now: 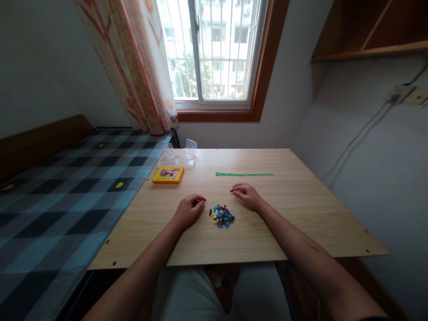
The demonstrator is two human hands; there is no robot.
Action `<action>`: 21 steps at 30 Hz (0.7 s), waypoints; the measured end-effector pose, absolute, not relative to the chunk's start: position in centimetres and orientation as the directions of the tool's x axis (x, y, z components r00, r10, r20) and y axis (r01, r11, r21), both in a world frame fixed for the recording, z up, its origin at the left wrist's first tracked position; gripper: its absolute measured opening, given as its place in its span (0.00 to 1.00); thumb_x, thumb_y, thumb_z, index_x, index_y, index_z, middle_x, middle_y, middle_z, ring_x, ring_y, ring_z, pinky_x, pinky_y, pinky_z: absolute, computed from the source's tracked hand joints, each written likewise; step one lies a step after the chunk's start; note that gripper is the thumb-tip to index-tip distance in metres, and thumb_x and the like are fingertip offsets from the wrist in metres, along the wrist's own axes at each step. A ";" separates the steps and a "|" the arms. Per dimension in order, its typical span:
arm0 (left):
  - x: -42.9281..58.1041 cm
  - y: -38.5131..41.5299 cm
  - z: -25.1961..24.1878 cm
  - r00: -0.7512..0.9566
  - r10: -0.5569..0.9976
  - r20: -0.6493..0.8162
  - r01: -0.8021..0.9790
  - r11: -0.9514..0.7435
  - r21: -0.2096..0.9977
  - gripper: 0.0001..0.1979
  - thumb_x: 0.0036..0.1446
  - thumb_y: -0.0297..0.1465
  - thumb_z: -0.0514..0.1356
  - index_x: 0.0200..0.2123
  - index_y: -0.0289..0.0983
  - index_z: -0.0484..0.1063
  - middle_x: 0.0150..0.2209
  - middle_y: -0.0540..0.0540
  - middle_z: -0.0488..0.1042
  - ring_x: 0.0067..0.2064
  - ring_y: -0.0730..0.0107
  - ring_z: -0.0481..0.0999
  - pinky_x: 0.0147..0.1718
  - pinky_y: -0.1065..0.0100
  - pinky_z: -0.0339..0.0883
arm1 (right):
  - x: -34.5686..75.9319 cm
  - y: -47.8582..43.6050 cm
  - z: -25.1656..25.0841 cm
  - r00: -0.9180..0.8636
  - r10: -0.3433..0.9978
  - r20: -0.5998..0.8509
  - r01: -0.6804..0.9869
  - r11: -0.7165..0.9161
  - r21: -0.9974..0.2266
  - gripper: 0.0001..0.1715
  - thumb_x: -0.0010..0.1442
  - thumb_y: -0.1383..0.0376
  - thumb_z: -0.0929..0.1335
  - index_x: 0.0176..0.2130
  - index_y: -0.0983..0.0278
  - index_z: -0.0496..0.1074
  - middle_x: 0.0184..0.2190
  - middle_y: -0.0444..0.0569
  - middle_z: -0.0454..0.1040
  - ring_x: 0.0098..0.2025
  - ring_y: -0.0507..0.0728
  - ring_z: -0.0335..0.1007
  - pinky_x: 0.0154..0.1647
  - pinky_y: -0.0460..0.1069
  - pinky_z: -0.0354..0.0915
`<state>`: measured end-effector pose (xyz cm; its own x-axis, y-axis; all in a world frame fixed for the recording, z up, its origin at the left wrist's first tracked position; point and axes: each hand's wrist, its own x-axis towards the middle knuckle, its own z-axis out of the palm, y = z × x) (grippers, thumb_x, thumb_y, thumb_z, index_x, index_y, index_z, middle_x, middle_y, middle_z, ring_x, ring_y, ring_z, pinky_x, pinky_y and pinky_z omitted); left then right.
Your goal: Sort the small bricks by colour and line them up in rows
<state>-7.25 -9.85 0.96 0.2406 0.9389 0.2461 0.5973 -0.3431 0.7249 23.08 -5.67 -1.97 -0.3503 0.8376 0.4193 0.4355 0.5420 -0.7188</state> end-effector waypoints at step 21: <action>-7.6 -9.8 0.9 0.206 0.948 0.243 0.566 -0.318 0.761 0.12 0.56 0.37 0.58 0.34 0.37 0.80 0.35 0.43 0.81 0.37 0.61 0.78 0.40 0.63 0.69 | 24.0 -5.6 -1.4 -0.432 0.815 0.387 0.303 0.535 -0.789 0.15 0.62 0.55 0.70 0.40 0.61 0.83 0.43 0.54 0.80 0.46 0.61 0.75 0.53 0.56 0.67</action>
